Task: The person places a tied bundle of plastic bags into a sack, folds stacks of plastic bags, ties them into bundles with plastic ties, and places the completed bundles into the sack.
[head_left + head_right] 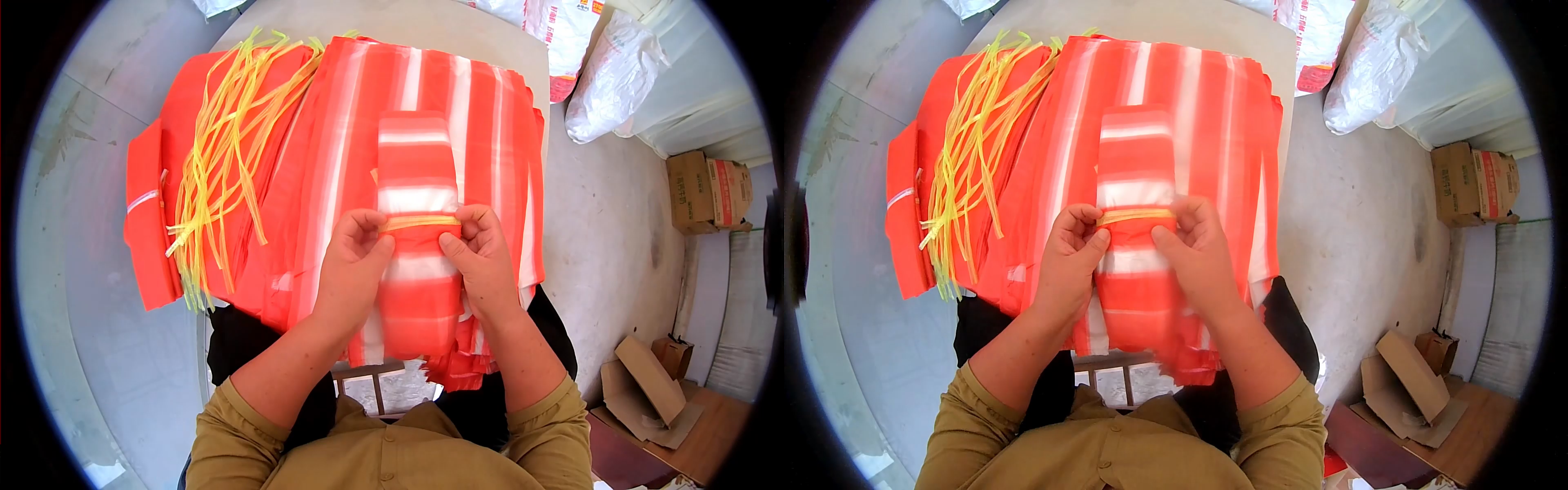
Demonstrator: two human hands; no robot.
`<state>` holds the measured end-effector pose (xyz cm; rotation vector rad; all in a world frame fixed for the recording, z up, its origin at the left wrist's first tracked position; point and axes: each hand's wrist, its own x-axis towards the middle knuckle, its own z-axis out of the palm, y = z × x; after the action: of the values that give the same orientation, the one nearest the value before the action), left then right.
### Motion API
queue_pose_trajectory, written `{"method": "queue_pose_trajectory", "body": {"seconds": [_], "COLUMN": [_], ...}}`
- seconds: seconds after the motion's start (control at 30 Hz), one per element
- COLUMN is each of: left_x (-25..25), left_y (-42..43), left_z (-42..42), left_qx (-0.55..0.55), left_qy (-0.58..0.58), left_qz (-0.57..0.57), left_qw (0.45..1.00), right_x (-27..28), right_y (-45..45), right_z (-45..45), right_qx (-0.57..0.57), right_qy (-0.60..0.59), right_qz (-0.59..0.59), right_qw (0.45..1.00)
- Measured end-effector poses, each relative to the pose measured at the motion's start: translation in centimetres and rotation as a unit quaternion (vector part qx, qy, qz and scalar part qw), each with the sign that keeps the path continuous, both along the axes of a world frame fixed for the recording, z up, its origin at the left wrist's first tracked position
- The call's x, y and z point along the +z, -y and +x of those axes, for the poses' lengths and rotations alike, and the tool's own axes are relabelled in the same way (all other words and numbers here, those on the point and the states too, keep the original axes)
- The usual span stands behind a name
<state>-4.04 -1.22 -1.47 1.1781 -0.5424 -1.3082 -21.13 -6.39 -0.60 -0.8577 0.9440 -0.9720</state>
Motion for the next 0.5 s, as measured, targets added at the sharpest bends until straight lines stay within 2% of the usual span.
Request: {"method": "queue_pose_trajectory", "body": {"seconds": [0.2, 0.23, 0.3, 0.33, 0.37, 0.43, 0.47, 0.5], "left_x": [1.0, 1.2, 1.2, 1.1, 0.7, 0.4, 0.3, 0.2], "left_y": [-0.1, -0.2, -0.3, -0.3, -0.3, -0.2, -0.2, -0.1], "left_z": [-0.5, -0.3, 0.2, 0.2, 0.1, 0.1, 0.3, 0.4], "left_qx": [-0.012, -0.051, -0.127, -0.126, -0.125, -0.131, -0.138, -0.145], "left_qy": [0.001, 0.014, 0.039, 0.020, 0.002, -0.003, 0.012, 0.027], "left_qz": [0.011, 0.023, 0.047, 0.043, 0.038, 0.039, 0.044, 0.048], "left_qw": [1.000, 0.998, 0.990, 0.991, 0.991, 0.991, 0.989, 0.988], "right_x": [-0.3, -0.2, -0.1, -0.1, -0.4, -0.7, -0.5, 0.8], "right_y": [-0.1, -0.1, 0.1, 0.2, 0.4, 0.9, 1.0, 1.1], "right_z": [-0.6, -0.5, -0.9, -1.0, -1.0, -1.2, -1.4, -1.6], "right_qx": [-0.024, -0.035, -0.020, -0.012, -0.031, -0.030, -0.020, 0.029], "right_qy": [-0.020, -0.019, -0.036, -0.044, -0.093, -0.211, -0.277, -0.362], "right_qz": [-0.015, -0.019, -0.051, -0.067, -0.132, -0.266, -0.336, -0.409], "right_qw": [0.999, 0.999, 0.998, 0.997, 0.986, 0.940, 0.900, 0.837]}}
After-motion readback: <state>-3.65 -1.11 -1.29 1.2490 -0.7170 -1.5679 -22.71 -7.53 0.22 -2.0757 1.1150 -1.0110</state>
